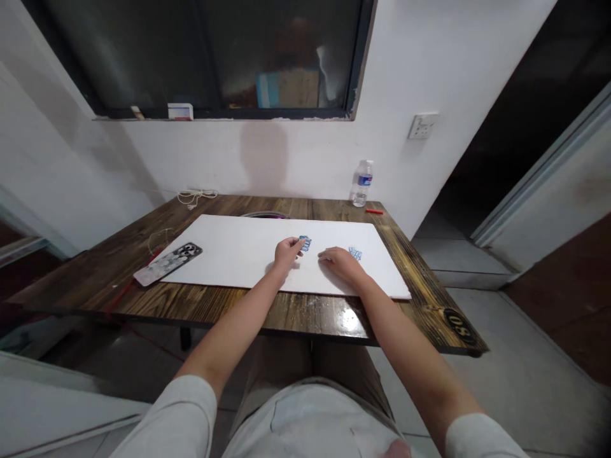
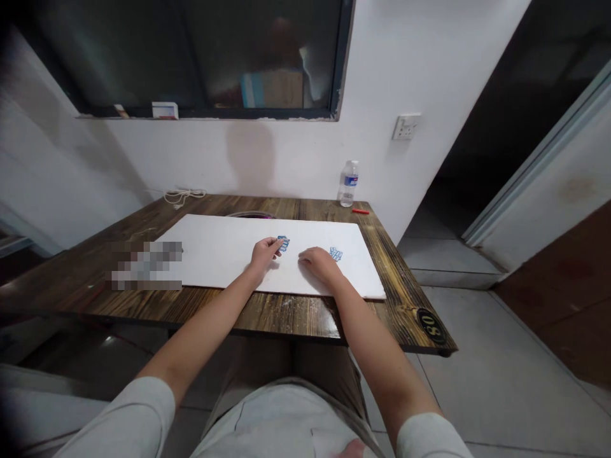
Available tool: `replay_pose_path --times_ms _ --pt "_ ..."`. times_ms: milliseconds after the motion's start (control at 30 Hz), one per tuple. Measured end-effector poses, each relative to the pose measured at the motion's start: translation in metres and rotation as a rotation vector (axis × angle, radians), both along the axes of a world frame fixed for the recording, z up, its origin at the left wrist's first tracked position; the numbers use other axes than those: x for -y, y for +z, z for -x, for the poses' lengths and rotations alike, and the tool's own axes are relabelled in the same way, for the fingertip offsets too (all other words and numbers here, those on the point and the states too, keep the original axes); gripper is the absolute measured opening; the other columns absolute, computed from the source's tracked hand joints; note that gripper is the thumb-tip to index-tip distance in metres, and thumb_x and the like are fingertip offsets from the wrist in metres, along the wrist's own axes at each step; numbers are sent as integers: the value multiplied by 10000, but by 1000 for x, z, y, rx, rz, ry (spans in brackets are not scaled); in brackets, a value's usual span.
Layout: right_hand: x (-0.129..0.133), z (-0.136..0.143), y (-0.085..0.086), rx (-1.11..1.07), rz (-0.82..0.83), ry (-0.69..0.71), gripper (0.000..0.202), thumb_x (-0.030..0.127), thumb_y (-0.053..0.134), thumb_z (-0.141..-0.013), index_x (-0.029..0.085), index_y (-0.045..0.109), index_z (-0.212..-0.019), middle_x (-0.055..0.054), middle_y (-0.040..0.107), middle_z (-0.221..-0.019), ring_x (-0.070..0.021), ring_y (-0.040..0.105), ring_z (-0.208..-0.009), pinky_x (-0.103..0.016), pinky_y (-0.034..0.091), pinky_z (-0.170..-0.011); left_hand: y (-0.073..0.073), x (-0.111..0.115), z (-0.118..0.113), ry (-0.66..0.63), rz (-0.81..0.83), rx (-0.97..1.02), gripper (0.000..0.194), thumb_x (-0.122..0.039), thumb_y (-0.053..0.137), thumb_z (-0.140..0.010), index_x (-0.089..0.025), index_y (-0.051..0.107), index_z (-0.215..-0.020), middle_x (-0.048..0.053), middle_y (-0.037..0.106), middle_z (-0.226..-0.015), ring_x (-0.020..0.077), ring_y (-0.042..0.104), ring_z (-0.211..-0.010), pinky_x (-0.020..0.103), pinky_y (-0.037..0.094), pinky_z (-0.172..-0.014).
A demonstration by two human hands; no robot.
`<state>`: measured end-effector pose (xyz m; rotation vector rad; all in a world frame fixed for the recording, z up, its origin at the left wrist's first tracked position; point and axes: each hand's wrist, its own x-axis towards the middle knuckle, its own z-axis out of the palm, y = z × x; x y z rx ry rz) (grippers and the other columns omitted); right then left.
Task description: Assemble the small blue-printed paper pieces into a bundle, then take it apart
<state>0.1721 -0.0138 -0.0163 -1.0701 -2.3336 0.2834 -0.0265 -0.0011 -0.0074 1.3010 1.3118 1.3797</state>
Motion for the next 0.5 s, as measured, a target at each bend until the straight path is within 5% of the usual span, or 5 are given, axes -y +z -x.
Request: replay_pose_path --times_ms 233,333,500 --pt "-10 -21 -3 37 -63 -385 247 93 519 -832 195 743 -823 -94 734 -987 -273 602 -1028 -481 305 -1046 1 1 0 -11 17 0 368 -513 744 -632 -174 649 -741 8 629 -639 115 564 -537 212 375 -479" --pt "-11 -15 -2 -153 -47 -319 162 241 583 -861 209 740 -883 -91 715 -1084 -265 584 -1055 -425 379 -971 1 4 -2 -64 43 -4 368 -508 749 -630 -169 642 -724 20 648 -672 115 574 -552 208 366 -470" --pt "-6 6 -2 -369 86 -189 212 453 675 -790 245 707 -815 -44 713 -894 -226 589 -892 -359 438 -817 5 12 -7 -250 92 -52 394 -507 786 -589 -156 648 -704 43 662 -681 132 589 -582 213 368 -475"
